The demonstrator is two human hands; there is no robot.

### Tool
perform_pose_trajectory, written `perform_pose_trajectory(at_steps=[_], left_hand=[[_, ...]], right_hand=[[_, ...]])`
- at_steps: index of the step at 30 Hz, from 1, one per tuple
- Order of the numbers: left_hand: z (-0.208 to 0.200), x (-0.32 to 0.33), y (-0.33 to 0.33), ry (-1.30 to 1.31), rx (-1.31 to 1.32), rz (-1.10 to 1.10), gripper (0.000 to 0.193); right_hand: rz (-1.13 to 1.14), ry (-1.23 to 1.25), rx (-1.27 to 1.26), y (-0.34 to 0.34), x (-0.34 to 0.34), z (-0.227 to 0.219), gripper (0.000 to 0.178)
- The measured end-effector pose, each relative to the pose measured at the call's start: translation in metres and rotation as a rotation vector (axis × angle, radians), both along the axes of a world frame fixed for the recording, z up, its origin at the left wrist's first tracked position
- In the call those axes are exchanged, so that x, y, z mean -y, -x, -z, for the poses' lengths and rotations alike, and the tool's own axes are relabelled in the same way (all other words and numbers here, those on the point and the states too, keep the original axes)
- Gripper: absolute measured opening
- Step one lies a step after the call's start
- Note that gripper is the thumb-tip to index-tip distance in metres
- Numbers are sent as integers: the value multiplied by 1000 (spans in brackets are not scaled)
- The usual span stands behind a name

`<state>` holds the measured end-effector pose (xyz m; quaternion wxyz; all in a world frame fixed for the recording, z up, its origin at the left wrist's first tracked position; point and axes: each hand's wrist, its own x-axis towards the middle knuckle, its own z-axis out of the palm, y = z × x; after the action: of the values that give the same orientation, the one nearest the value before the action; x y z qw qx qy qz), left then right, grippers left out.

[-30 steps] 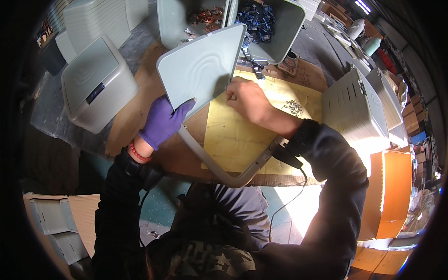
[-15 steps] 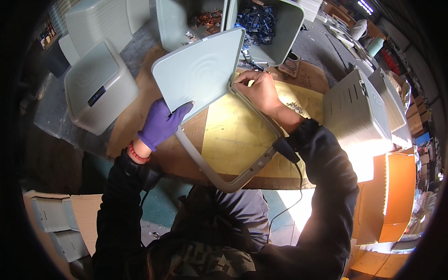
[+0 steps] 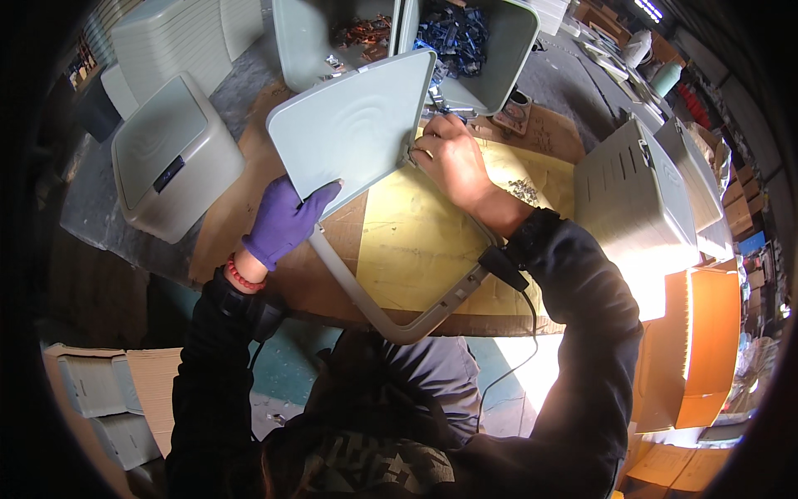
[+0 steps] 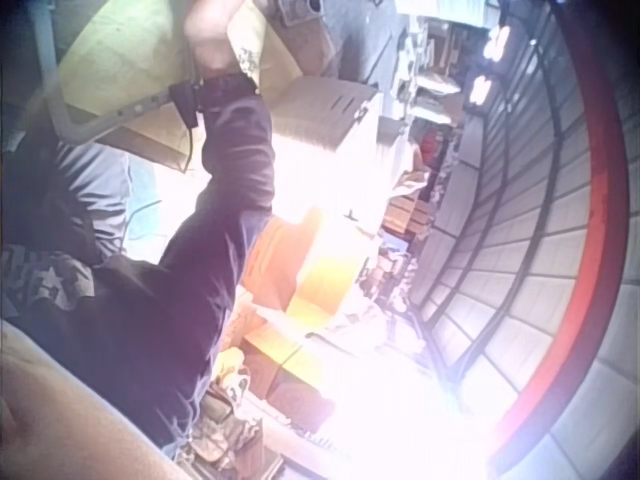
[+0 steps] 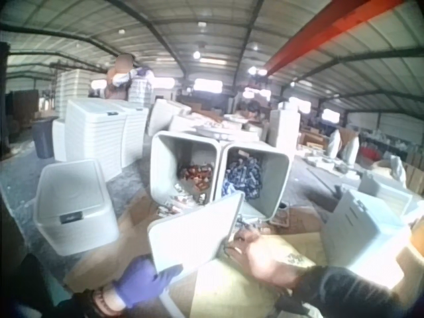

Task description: The person repeatedly opens a small gray plastic case, picks up small electronic components from a yellow paper on the table, places them inside the case, and closes the lid. This cycle is performed multiple times with different components.

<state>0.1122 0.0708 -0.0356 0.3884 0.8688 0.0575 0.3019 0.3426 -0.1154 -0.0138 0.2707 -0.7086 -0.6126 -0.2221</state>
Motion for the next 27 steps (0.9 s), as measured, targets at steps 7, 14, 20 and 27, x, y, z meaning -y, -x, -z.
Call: perform_pose_trajectory(at_steps=[7, 14, 20, 27], left_hand=[[-3, 7, -2, -81, 96, -49, 24], [-4, 18, -1, -236, 102, -38, 29], [-4, 18, 0, -204, 53, -49, 28], [-10, 4, 0, -262, 105, -111, 31]], right_hand=[[57, 10, 139, 14, 4, 10, 10], [235, -16, -57, 16, -8, 18, 4], [588, 2, -246, 10, -16, 20, 68], [433, 145, -292, -49, 8, -28, 51]])
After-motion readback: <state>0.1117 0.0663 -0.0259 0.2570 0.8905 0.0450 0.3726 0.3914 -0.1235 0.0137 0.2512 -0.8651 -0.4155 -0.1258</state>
